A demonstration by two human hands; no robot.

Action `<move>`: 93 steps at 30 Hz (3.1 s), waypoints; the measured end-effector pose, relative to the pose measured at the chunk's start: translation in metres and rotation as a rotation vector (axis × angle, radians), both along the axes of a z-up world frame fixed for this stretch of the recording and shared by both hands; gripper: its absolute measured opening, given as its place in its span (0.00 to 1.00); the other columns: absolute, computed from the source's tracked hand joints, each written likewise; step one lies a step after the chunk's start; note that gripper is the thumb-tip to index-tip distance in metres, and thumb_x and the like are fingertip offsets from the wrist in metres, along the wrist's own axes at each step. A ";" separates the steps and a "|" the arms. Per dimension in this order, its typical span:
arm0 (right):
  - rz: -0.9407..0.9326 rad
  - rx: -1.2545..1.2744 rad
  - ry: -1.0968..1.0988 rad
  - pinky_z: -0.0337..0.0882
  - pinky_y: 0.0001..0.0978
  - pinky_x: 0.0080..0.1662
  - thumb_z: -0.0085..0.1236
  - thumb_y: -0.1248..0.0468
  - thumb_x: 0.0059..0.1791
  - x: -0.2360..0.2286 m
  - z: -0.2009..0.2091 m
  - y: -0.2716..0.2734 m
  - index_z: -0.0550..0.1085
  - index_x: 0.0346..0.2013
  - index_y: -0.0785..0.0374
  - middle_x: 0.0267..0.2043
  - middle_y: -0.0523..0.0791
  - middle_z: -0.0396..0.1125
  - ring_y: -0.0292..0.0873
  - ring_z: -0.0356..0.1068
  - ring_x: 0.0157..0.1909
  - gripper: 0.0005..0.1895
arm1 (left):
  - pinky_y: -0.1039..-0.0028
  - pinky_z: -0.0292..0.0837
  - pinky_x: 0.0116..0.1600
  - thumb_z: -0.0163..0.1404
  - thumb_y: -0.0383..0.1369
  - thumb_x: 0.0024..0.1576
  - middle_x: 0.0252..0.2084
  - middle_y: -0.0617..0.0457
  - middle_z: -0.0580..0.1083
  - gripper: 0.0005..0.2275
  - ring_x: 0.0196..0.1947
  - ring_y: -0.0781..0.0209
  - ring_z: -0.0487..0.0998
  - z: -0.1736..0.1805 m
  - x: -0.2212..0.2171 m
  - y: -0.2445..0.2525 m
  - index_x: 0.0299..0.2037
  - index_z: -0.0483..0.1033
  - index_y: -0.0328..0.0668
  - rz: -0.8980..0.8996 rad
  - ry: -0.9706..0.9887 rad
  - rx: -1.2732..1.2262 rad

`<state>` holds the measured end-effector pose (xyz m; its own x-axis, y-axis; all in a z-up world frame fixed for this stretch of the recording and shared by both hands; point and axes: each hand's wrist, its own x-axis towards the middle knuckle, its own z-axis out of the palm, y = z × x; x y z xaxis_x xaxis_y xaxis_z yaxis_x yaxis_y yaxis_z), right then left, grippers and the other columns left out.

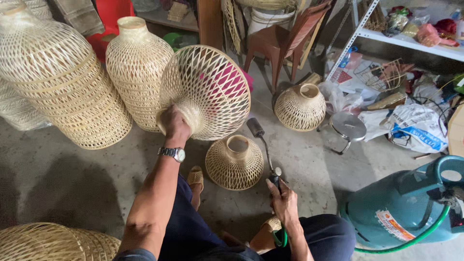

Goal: The person uses a handheld gas torch to singe away loose fibers and imperfections from the interior and exterior of several woven bamboo lamp shades.

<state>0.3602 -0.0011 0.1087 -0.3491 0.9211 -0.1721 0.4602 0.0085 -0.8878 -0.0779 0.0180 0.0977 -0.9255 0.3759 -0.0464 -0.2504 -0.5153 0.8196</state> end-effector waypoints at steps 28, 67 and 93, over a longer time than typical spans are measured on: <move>0.094 -0.043 0.096 0.64 0.29 0.21 0.56 0.51 0.52 -0.017 0.014 -0.011 0.78 0.46 0.63 0.17 0.41 0.62 0.32 0.60 0.16 0.19 | 0.57 0.74 0.63 0.47 0.38 0.63 0.63 0.42 0.69 0.22 0.61 0.48 0.73 -0.038 -0.003 0.001 0.63 0.64 0.32 -0.189 -0.111 0.338; 0.075 -0.107 -0.010 0.61 0.33 0.20 0.58 0.50 0.50 -0.004 0.006 0.017 0.79 0.44 0.64 0.16 0.42 0.63 0.36 0.61 0.15 0.20 | 0.50 0.75 0.59 0.53 0.41 0.60 0.58 0.44 0.70 0.24 0.58 0.45 0.73 -0.048 0.001 -0.025 0.61 0.65 0.33 -0.096 -0.161 0.265; 0.086 -0.063 -0.050 0.64 0.30 0.20 0.58 0.49 0.52 -0.007 0.006 0.015 0.77 0.34 0.66 0.16 0.41 0.63 0.34 0.62 0.15 0.21 | 0.56 0.72 0.62 0.53 0.38 0.62 0.60 0.44 0.70 0.24 0.58 0.49 0.74 -0.065 0.003 -0.029 0.64 0.66 0.31 -0.109 -0.125 0.293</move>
